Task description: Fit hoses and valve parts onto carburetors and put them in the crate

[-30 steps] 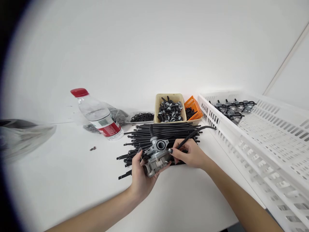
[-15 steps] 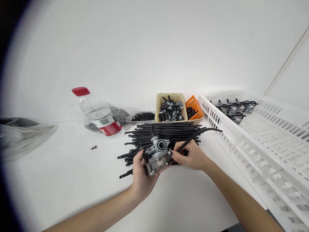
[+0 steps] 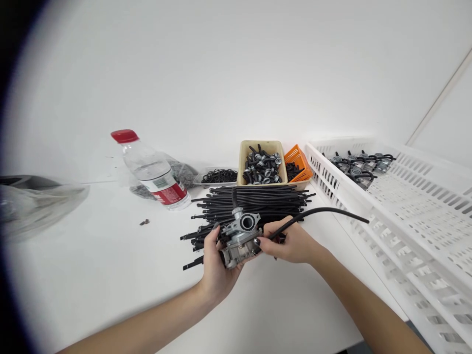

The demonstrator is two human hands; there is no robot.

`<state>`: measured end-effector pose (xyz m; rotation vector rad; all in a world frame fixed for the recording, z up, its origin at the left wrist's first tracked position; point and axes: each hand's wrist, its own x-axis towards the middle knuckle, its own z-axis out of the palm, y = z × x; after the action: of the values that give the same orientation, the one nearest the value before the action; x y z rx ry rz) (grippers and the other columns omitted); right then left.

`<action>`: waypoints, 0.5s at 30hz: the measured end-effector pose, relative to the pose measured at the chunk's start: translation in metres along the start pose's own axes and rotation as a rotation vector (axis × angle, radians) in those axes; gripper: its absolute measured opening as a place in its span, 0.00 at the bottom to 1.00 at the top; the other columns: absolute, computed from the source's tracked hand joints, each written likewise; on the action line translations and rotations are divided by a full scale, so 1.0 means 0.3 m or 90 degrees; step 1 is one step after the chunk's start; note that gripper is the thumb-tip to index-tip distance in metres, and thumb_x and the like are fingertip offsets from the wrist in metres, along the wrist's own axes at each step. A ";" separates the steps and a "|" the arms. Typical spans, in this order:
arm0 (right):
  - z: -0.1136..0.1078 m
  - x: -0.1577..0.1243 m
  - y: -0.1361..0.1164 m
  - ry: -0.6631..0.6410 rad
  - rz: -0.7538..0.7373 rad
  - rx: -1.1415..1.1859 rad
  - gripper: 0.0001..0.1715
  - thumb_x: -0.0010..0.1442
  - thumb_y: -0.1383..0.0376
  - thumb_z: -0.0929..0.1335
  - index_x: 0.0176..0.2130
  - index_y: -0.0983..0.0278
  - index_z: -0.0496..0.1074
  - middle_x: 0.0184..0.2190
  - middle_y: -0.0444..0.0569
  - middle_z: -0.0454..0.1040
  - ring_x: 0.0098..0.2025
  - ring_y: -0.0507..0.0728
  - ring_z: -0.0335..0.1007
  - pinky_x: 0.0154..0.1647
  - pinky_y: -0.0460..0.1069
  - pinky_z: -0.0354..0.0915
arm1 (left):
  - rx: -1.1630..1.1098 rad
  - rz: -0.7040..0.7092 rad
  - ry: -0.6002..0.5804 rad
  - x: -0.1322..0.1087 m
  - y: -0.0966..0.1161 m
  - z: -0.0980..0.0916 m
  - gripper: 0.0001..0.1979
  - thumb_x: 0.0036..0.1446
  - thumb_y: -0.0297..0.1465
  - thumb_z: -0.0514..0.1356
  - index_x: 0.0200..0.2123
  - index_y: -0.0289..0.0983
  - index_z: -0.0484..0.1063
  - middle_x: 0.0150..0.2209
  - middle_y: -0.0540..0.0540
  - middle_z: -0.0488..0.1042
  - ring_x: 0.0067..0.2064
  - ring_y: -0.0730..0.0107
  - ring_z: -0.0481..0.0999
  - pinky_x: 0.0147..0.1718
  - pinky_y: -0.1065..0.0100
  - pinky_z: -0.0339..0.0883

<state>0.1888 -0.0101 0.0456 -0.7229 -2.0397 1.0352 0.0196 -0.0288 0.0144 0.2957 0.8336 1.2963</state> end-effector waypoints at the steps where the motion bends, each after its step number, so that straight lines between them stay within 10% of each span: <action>1: 0.002 0.000 0.001 -0.010 -0.014 -0.008 0.19 0.63 0.65 0.64 0.21 0.62 0.57 0.16 0.40 0.59 0.18 0.52 0.52 0.18 0.46 0.47 | -0.002 -0.002 0.001 0.000 -0.001 0.001 0.20 0.49 0.46 0.60 0.37 0.36 0.74 0.32 0.44 0.79 0.38 0.52 0.80 0.33 0.62 0.76; 15: 0.031 0.005 0.013 -0.046 -0.034 -0.006 0.17 0.58 0.67 0.62 0.23 0.62 0.49 0.17 0.38 0.53 0.19 0.51 0.46 0.19 0.46 0.43 | -0.027 0.028 0.015 0.023 -0.020 -0.018 0.20 0.46 0.47 0.64 0.34 0.37 0.75 0.29 0.48 0.78 0.30 0.64 0.76 0.21 0.72 0.66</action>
<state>0.1810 -0.0110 0.0391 -0.6405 -2.1153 1.0340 0.0204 -0.0254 0.0043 0.2670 0.8233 1.3593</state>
